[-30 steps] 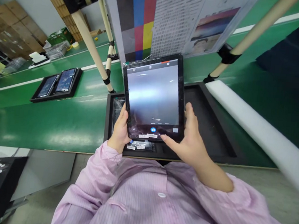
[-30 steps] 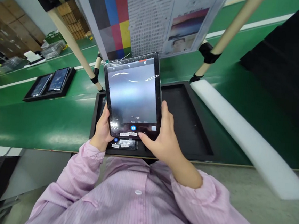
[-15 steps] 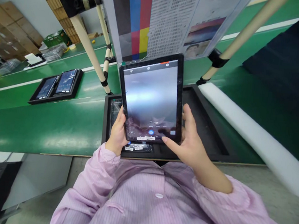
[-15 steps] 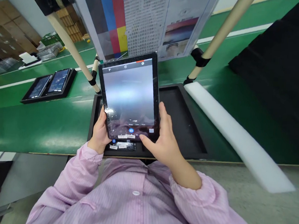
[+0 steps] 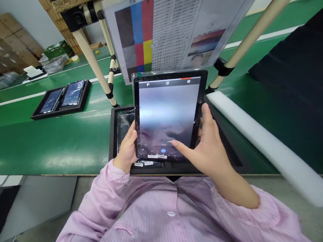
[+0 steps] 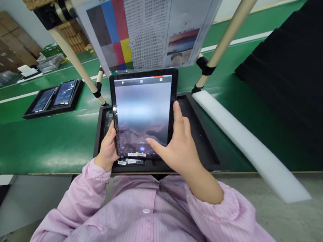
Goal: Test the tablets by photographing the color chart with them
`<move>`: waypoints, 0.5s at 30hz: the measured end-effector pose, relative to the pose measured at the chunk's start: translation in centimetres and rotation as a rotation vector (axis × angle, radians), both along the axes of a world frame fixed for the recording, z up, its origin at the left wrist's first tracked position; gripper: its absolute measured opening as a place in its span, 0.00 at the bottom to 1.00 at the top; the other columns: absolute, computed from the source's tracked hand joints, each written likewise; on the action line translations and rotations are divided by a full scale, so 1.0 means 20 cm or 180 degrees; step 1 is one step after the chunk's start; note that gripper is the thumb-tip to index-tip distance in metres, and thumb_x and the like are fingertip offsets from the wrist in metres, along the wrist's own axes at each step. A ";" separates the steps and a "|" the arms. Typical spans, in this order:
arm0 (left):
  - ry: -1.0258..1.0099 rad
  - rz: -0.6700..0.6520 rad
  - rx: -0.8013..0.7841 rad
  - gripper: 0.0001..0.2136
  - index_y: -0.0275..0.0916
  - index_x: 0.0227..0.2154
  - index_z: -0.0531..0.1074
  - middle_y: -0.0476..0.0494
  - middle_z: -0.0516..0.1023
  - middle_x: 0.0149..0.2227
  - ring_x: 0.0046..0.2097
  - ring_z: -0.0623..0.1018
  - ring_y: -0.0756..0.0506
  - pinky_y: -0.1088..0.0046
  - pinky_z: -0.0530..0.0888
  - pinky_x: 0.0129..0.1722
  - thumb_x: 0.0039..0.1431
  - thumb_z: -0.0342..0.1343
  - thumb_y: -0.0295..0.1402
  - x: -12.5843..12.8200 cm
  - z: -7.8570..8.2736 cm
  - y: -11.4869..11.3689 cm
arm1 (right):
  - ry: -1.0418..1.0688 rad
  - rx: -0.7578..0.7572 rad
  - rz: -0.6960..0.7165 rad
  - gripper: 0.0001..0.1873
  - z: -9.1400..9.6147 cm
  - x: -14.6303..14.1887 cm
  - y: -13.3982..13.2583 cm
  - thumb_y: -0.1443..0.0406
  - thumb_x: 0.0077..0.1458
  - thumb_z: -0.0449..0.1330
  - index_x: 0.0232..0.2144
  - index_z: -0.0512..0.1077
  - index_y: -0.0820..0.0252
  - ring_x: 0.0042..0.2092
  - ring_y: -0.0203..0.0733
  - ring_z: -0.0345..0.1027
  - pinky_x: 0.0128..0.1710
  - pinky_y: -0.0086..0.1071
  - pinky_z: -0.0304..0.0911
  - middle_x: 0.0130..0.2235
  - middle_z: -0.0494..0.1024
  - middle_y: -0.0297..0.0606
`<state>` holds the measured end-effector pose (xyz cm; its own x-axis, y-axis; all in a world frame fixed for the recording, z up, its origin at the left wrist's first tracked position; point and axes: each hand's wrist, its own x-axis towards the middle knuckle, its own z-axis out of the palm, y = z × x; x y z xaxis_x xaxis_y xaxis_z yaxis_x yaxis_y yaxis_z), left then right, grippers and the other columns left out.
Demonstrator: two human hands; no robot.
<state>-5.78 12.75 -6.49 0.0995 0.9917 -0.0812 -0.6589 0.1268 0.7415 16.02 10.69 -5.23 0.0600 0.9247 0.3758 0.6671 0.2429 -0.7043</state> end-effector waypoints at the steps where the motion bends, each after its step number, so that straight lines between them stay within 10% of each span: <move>1: 0.0009 -0.0017 -0.0020 0.21 0.53 0.48 0.79 0.52 0.83 0.47 0.47 0.82 0.45 0.62 0.75 0.56 0.50 0.71 0.43 0.00 0.01 0.00 | -0.0049 0.0014 -0.0037 0.61 0.01 0.00 -0.01 0.45 0.51 0.64 0.73 0.33 0.52 0.62 0.64 0.58 0.54 0.59 0.66 0.62 0.56 0.54; 11: 0.0286 0.0007 -0.0048 0.26 0.49 0.55 0.74 0.46 0.82 0.50 0.54 0.79 0.40 0.59 0.71 0.60 0.53 0.68 0.45 -0.01 -0.02 0.00 | -0.0395 -0.0140 -0.0411 0.62 0.02 -0.03 0.00 0.42 0.45 0.66 0.73 0.42 0.54 0.46 0.58 0.69 0.43 0.52 0.71 0.57 0.63 0.52; 15: 0.0275 -0.0021 -0.0049 0.26 0.49 0.54 0.75 0.46 0.81 0.52 0.56 0.78 0.39 0.59 0.71 0.60 0.51 0.69 0.45 -0.01 -0.02 0.00 | 0.0267 -0.0022 -0.0922 0.42 0.06 -0.01 0.07 0.45 0.64 0.49 0.71 0.51 0.60 0.39 0.49 0.69 0.46 0.48 0.68 0.44 0.74 0.49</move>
<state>-5.99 12.74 -6.93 0.0981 0.9896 -0.1051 -0.5917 0.1429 0.7934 15.77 12.00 -4.06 0.3521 0.8671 0.3523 0.6475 0.0462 -0.7607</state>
